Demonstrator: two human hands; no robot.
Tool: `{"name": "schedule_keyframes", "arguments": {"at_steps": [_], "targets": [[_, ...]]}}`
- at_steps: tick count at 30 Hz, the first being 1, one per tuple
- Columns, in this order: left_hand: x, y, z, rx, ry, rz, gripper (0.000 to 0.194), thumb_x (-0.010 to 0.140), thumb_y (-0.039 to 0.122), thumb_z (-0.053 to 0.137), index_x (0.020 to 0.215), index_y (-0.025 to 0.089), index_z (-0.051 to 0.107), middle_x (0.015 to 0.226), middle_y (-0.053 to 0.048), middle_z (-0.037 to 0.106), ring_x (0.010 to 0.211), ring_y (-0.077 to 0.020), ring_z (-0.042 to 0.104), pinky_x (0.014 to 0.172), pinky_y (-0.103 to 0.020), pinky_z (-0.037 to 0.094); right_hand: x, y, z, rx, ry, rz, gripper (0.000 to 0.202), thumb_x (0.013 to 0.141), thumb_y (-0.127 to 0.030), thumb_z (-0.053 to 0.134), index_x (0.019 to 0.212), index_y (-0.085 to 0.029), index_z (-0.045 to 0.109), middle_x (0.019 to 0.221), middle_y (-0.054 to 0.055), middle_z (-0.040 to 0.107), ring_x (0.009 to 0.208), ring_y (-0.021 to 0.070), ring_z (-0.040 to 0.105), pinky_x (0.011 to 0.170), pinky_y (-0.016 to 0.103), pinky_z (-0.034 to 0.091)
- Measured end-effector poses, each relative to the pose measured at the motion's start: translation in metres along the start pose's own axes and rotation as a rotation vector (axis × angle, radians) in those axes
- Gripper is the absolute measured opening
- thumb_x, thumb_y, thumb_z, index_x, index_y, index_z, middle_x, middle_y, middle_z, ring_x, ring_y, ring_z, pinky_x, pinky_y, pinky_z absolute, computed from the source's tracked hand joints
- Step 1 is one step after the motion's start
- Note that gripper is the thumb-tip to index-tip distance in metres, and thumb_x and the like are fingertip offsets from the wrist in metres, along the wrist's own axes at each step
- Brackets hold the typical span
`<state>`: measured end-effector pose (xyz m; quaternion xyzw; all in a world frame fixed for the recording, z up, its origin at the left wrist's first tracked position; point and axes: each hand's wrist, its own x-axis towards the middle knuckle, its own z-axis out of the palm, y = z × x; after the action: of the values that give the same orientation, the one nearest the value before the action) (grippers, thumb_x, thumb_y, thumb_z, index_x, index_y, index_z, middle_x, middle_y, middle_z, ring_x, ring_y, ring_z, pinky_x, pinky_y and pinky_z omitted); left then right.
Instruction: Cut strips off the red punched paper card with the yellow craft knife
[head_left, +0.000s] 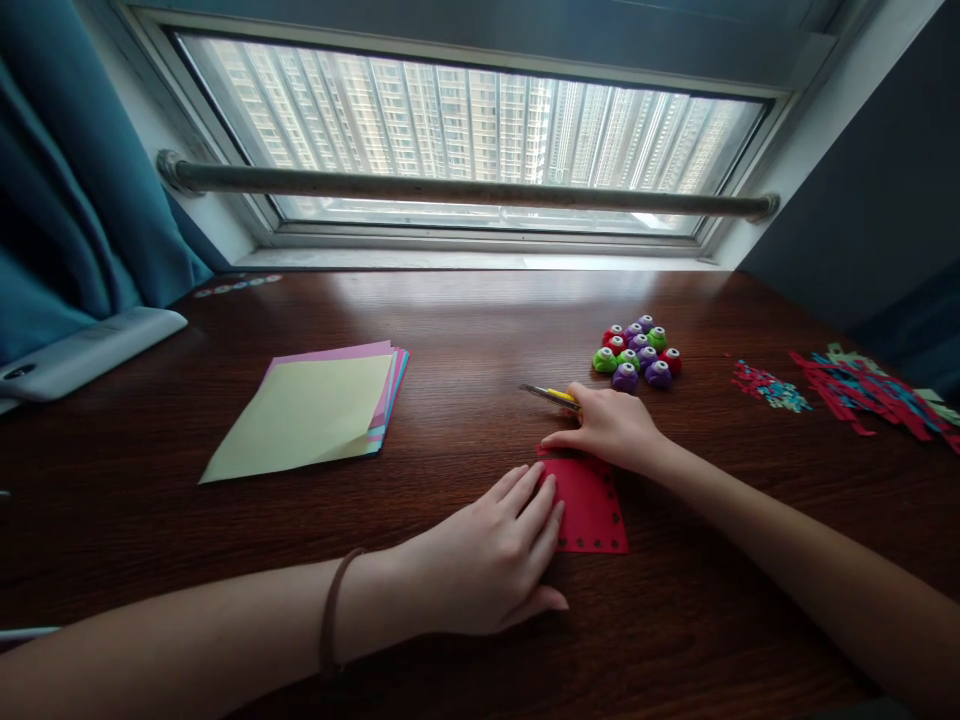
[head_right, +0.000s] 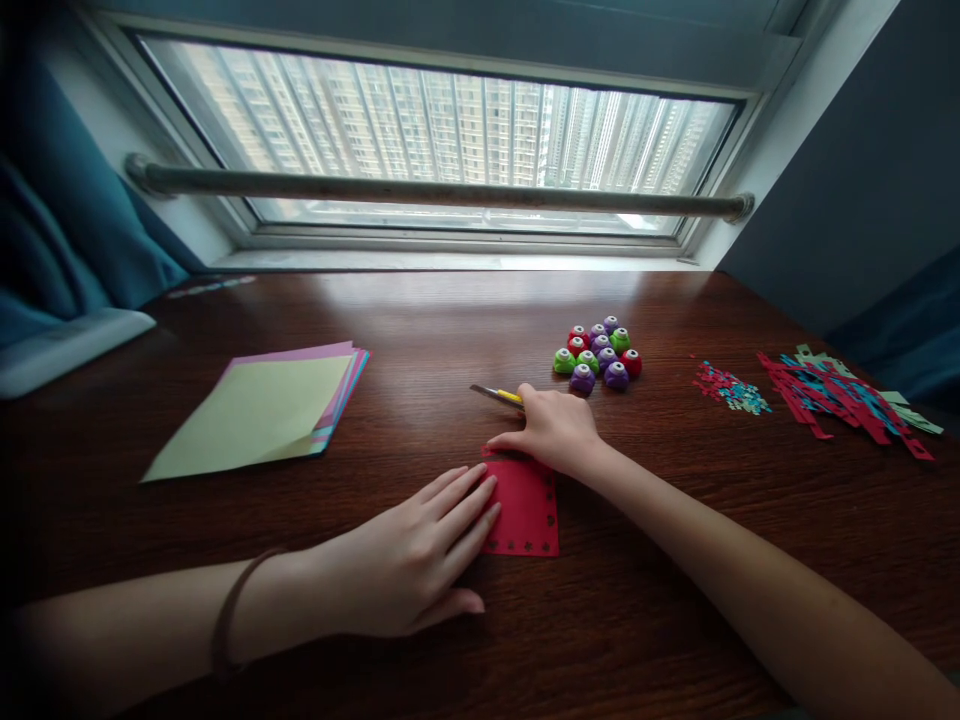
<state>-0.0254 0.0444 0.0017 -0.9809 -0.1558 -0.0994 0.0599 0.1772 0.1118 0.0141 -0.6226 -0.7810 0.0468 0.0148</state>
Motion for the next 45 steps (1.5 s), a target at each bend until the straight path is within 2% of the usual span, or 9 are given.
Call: {"name": "schedule_keyframes", "arguments": {"at_steps": [9,15,21,23,26,30,34,39,45], "targets": [[0.001,0.000,-0.004,-0.020,-0.001,0.046,0.054,0.089,0.047,0.029,0.116,0.004,0.050,0.113,-0.020,0.052,0.105,-0.0330,0.048,0.088,-0.046,0.037,0.002,0.003,0.002,0.043,0.001,0.076,0.061,0.062,-0.079,0.044,0.080,-0.021,0.053,0.073,0.003,0.062,0.063,0.0193,0.056,0.050,0.024,0.028],[0.001,-0.001,-0.007,-0.094,-0.053,0.046,0.060,0.088,0.051,0.028,0.119,0.004,0.046,0.117,-0.022,0.047,0.094,-0.0273,0.049,0.080,-0.040,0.041,0.006,0.023,0.001,0.526,0.017,0.001,0.048,0.077,-0.063,0.043,0.075,-0.016,0.054,0.067,0.002,0.055,0.058,0.0133,0.048,0.050,0.023,0.029],[-0.002,0.010,-0.005,-0.170,-0.043,-0.037,0.070,0.084,0.060,0.028,0.119,0.002,0.045,0.113,-0.019,0.050,0.106,-0.0300,0.043,0.091,-0.043,0.035,-0.010,0.032,-0.020,0.815,0.165,-0.017,0.031,0.082,-0.045,0.046,0.078,-0.014,0.051,0.065,0.000,0.048,0.056,0.0109,0.042,0.050,0.023,0.031],[-0.004,0.016,-0.004,-0.179,-0.031,-0.067,0.078,0.081,0.064,0.027,0.122,0.000,0.042,0.116,-0.021,0.048,0.116,-0.0333,0.035,0.098,-0.044,0.029,-0.024,0.027,-0.027,0.754,0.160,-0.057,0.030,0.086,-0.042,0.040,0.080,-0.015,0.052,0.064,0.000,0.048,0.055,0.0108,0.042,0.050,0.022,0.030],[-0.007,0.023,-0.003,-0.167,-0.060,-0.101,0.083,0.080,0.066,0.024,0.125,-0.002,0.039,0.123,-0.023,0.042,0.121,-0.0357,0.029,0.101,-0.044,0.024,-0.047,0.018,-0.029,0.478,0.129,-0.157,0.029,0.090,-0.037,0.036,0.078,-0.016,0.053,0.063,0.000,0.051,0.056,0.0114,0.044,0.052,0.023,0.030],[-0.010,0.026,-0.006,-0.168,-0.137,-0.150,0.077,0.083,0.062,0.022,0.132,0.003,0.032,0.133,-0.022,0.034,0.123,-0.0356,0.028,0.100,-0.045,0.026,-0.067,0.012,-0.017,0.110,0.100,-0.351,0.020,0.090,-0.027,0.038,0.086,-0.017,0.055,0.076,0.003,0.057,0.068,0.0142,0.050,0.060,0.025,0.031],[-0.010,0.025,-0.008,-0.185,-0.171,-0.153,0.077,0.084,0.061,0.020,0.133,0.004,0.030,0.134,-0.022,0.032,0.124,-0.0371,0.026,0.100,-0.046,0.026,-0.069,0.015,-0.002,-0.136,0.097,-0.428,0.013,0.087,-0.018,0.041,0.084,-0.018,0.054,0.077,0.002,0.056,0.071,0.0163,0.049,0.062,0.028,0.029],[-0.008,0.023,-0.010,-0.197,-0.176,-0.160,0.075,0.084,0.061,0.021,0.133,0.005,0.032,0.135,-0.022,0.031,0.127,-0.0387,0.021,0.101,-0.049,0.022,-0.065,0.019,0.005,-0.217,0.138,-0.433,0.009,0.086,-0.018,0.045,0.080,-0.020,0.052,0.075,0.000,0.054,0.070,0.0167,0.046,0.062,0.029,0.026],[-0.008,0.022,-0.010,-0.193,-0.168,-0.152,0.074,0.084,0.061,0.022,0.131,0.005,0.035,0.134,-0.022,0.033,0.126,-0.0380,0.023,0.101,-0.050,0.021,-0.065,0.019,0.007,-0.226,0.148,-0.447,0.008,0.087,-0.019,0.046,0.081,-0.021,0.052,0.074,-0.001,0.053,0.070,0.0164,0.045,0.062,0.029,0.025]]}}
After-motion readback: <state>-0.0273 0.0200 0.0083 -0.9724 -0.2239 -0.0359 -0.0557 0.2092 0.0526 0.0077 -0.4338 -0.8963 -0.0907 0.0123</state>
